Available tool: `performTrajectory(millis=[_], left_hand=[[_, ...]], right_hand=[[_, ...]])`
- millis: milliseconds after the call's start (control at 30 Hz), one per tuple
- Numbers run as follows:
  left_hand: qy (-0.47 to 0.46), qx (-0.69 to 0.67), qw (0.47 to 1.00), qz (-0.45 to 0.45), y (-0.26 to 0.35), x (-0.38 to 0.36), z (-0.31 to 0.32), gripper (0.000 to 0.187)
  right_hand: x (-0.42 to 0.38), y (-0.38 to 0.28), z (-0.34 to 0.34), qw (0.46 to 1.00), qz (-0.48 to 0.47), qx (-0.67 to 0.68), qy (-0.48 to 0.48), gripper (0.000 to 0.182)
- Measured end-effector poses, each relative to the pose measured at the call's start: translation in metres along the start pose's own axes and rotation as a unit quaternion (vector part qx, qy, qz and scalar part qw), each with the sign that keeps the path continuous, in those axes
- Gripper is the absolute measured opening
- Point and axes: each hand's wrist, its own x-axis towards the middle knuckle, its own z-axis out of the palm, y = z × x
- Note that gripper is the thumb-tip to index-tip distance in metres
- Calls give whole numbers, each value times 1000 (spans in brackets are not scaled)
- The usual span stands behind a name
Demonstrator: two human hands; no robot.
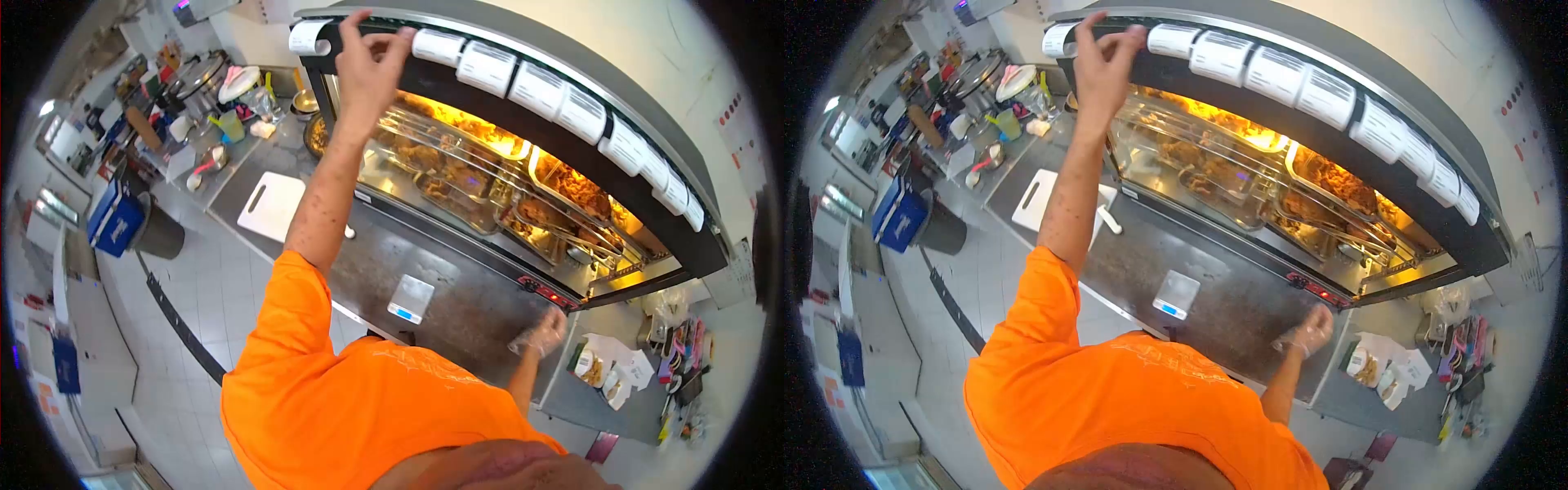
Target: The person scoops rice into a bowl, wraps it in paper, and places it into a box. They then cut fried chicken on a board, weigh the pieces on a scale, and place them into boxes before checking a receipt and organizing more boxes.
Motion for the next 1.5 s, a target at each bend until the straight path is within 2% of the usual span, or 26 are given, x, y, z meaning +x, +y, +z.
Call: performTrajectory(millis=[33, 67, 100, 133, 167, 233, 267, 333, 367, 433, 600, 667, 700, 767, 800, 867, 933, 1067, 1133, 1167, 1233, 1300, 1367, 1433, 1467, 1500], left_hand=[[-35, 0, 999, 16, -6, 5, 3, 57], [-65, 0, 998, 17, -7, 8, 5, 50], [-95, 1, 995, 20, -7, 10, 6, 44], [-99, -67, 993, 27, -9, 8, 5, 39], [-108, -75, 991, 22, -14, 10, 7, 39], [-148, -140, 979, -21, -22, 19, 9, 41], [-164, -139, 976, -36, -24, 20, 7, 32], [-202, -138, 968, -47, -27, 25, 1, 28], [-236, -130, 961, -60, -28, 27, -1, 25], [-244, -133, 959, -62, -26, 28, -3, 21], [-248, -144, 956, -55, -28, 28, -4, 23], [-249, -141, 957, -49, -31, 26, -4, 23], [-244, -137, 959, -40, -31, 26, -3, 23], [-247, -136, 959, -39, -33, 25, -3, 24], [-241, -131, 961, -31, -31, 25, -3, 24], [-231, -123, 965, -21, -31, 23, -3, 24], [-230, -114, 966, -19, -30, 23, -3, 24], [-227, -101, 968, -23, -26, 21, -4, 24], [-220, -97, 970, -31, -25, 22, -3, 24], [-222, -91, 970, -35, -26, 22, -3, 24], [-222, -80, 971, -42, -27, 21, -3, 24], [-221, -76, 972, -41, -26, 21, -2, 25], [-214, -67, 974, -40, -24, 21, -2, 25], [-210, -52, 976, -24, -25, 21, -1, 24], [-206, -49, 977, -25, -25, 20, -1, 24], [-196, -48, 979, -21, -24, 20, 0, 22]], right_hand=[[-16, -4, 28, 996, 64, 49, -36, 6], [-34, 0, 58, 992, 52, 109, -41, 6], [-50, -24, 79, 996, 22, 34, -78, 7], [-63, -30, 98, 994, -6, 38, -102, 9], [-76, -50, 109, 989, -61, 51, -121, 8], [-92, -68, 122, 984, -13, 54, -168, 8], [-95, -69, 122, 986, -11, 51, -159, 8], [-94, -64, 119, 983, -22, 12, -181, 8], [-95, -59, 116, 985, -19, 10, -174, 8], [-97, -58, 113, 993, -25, 35, -109, 6], [-105, -50, 103, 995, 33, 33, -86, 6], [-109, -54, 103, 994, 11, -53, -93, 10], [-107, -60, 104, 994, 13, -54, -90, 10], [-99, -86, 109, 977, -82, -176, -91, 14], [-91, -118, 114, 982, -44, -150, -104, 21], [-65, -172, 131, 966, -122, -222, -56, 23], [-38, -210, 154, 944, -261, -204, 6, 19], [3, -180, 186, 938, -309, -159, -7, 19], [10, -177, 187, 895, -410, -173, 38, 18], [14, -175, 184, 895, -412, -170, 33, 18], [15, -186, 171, 883, -388, -261, 36, 16], [25, -180, 155, 877, -397, -265, 49, 15], [41, -168, 132, 889, -354, -281, 77, 18], [57, -160, 110, 908, -276, -292, 117, 28], [58, -169, 96, 941, -131, -300, 90, 34], [64, -163, 86, 941, -133, -299, 88, 34]])
